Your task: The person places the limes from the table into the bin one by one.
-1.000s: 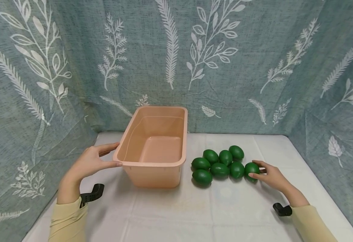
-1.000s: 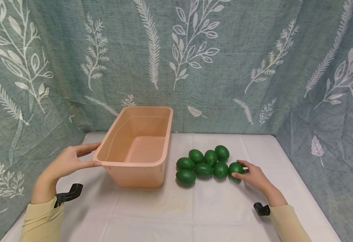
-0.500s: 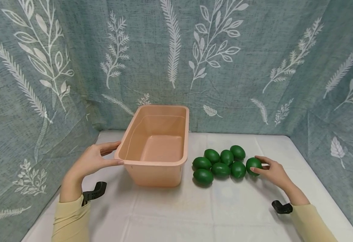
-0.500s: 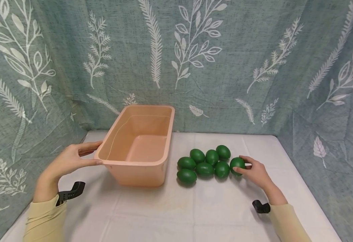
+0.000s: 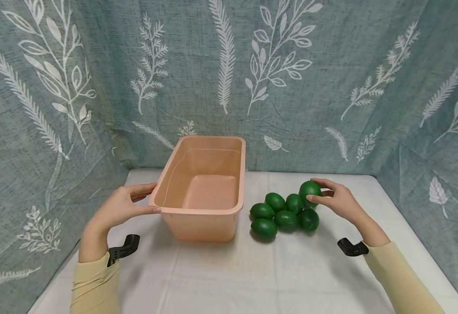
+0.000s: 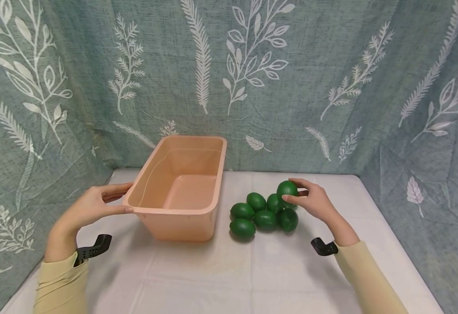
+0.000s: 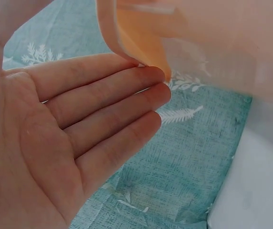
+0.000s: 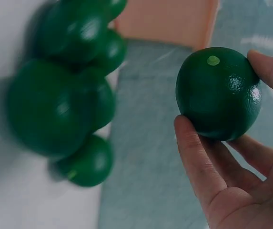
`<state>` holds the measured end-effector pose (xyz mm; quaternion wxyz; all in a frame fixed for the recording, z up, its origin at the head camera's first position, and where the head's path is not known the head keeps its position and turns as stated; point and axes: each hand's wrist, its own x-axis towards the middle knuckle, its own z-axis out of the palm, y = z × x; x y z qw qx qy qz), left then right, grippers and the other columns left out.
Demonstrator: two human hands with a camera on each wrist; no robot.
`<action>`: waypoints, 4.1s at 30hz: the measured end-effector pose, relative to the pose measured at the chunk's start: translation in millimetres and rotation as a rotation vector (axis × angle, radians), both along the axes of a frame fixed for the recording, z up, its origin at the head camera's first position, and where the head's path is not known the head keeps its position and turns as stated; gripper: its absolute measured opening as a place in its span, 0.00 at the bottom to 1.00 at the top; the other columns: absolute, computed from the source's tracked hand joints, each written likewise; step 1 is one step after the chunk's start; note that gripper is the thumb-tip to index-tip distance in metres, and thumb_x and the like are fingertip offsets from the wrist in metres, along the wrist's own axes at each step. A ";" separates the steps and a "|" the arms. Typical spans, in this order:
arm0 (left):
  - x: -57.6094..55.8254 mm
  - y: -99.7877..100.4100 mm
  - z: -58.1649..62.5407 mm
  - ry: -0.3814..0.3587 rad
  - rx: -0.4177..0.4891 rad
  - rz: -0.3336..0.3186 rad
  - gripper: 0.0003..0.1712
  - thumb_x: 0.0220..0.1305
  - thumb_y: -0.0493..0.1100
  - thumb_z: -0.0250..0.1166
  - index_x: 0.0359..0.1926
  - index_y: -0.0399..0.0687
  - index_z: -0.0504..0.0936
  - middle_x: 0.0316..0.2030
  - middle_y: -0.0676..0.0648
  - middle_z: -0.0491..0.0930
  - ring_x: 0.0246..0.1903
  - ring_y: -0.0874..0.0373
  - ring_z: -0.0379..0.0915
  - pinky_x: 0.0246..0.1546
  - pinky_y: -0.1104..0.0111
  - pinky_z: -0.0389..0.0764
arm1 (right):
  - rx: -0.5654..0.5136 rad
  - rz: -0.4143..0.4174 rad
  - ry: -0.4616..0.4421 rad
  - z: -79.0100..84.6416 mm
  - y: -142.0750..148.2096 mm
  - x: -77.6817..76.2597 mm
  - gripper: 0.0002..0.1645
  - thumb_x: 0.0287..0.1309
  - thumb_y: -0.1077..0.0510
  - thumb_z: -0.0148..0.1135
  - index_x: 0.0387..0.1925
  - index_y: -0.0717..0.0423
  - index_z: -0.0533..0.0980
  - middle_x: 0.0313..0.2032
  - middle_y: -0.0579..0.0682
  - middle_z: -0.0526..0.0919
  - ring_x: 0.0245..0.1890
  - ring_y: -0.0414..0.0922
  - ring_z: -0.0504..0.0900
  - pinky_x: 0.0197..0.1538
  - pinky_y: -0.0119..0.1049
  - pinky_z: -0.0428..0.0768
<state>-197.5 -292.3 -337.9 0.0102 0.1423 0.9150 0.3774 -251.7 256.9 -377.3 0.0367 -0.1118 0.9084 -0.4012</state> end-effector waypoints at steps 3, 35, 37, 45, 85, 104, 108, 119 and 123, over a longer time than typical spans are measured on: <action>-0.6 -0.2 -0.1 -0.008 0.004 0.000 0.43 0.52 0.58 0.71 0.67 0.49 0.68 0.64 0.44 0.70 0.64 0.41 0.65 0.61 0.52 0.73 | -0.001 0.030 0.015 12.2 -14.6 -4.0 0.43 0.55 0.36 0.63 0.68 0.46 0.63 0.64 0.56 0.68 0.57 0.57 0.75 0.51 0.51 0.82; -3.7 -1.7 -4.1 0.006 0.030 -0.013 0.42 0.52 0.57 0.71 0.66 0.48 0.69 0.63 0.45 0.71 0.63 0.41 0.65 0.62 0.53 0.73 | -0.016 0.198 0.018 87.5 -116.6 -42.6 0.44 0.48 0.34 0.67 0.66 0.42 0.66 0.60 0.50 0.72 0.56 0.51 0.77 0.52 0.47 0.82; -3.6 -1.7 -3.8 0.006 0.029 -0.011 0.42 0.52 0.57 0.71 0.66 0.48 0.70 0.63 0.45 0.71 0.63 0.41 0.65 0.62 0.52 0.73 | -0.019 0.198 0.012 90.5 -121.9 -44.6 0.44 0.48 0.34 0.68 0.66 0.41 0.67 0.60 0.49 0.73 0.56 0.51 0.77 0.53 0.47 0.82; -2.4 -1.4 -1.2 0.003 0.031 -0.013 0.42 0.52 0.57 0.71 0.66 0.47 0.69 0.63 0.44 0.71 0.64 0.41 0.65 0.62 0.53 0.72 | -0.071 0.228 -0.024 100.7 -148.1 -52.9 0.44 0.50 0.38 0.68 0.66 0.46 0.66 0.59 0.49 0.74 0.55 0.49 0.77 0.51 0.42 0.84; -3.7 -2.0 -0.9 -0.026 0.037 0.007 0.43 0.51 0.58 0.72 0.66 0.48 0.69 0.63 0.45 0.70 0.64 0.43 0.64 0.63 0.54 0.72 | -0.237 0.204 -0.160 76.8 -177.0 -65.0 0.38 0.57 0.43 0.65 0.66 0.49 0.66 0.61 0.53 0.73 0.61 0.49 0.73 0.61 0.45 0.78; -2.7 0.1 0.5 -0.015 0.024 -0.003 0.42 0.52 0.57 0.71 0.66 0.47 0.70 0.63 0.43 0.71 0.64 0.41 0.64 0.62 0.52 0.72 | -0.152 0.114 -0.111 30.4 -83.0 -31.7 0.42 0.56 0.40 0.64 0.68 0.50 0.63 0.66 0.55 0.67 0.64 0.56 0.69 0.63 0.53 0.74; -2.3 0.8 0.6 -0.015 0.016 -0.005 0.42 0.53 0.57 0.71 0.66 0.48 0.69 0.63 0.44 0.71 0.64 0.42 0.64 0.63 0.52 0.72 | -0.147 0.085 -0.095 14.7 -65.2 -23.4 0.42 0.57 0.40 0.63 0.68 0.53 0.63 0.67 0.57 0.66 0.63 0.56 0.70 0.62 0.50 0.76; -1.8 -0.9 -0.6 -0.004 -0.012 0.005 0.41 0.53 0.59 0.70 0.66 0.50 0.70 0.63 0.48 0.72 0.64 0.44 0.65 0.62 0.55 0.74 | -0.136 -0.007 -0.113 -24.8 -28.4 -6.6 0.44 0.55 0.38 0.64 0.67 0.54 0.64 0.65 0.58 0.68 0.62 0.56 0.72 0.61 0.52 0.77; -1.8 -1.7 -1.1 0.005 -0.016 0.007 0.41 0.53 0.58 0.70 0.66 0.50 0.70 0.62 0.48 0.72 0.63 0.44 0.66 0.61 0.58 0.75 | -0.120 -0.023 -0.115 -34.9 -18.3 -1.8 0.45 0.56 0.39 0.64 0.68 0.58 0.63 0.66 0.60 0.67 0.62 0.58 0.71 0.61 0.53 0.76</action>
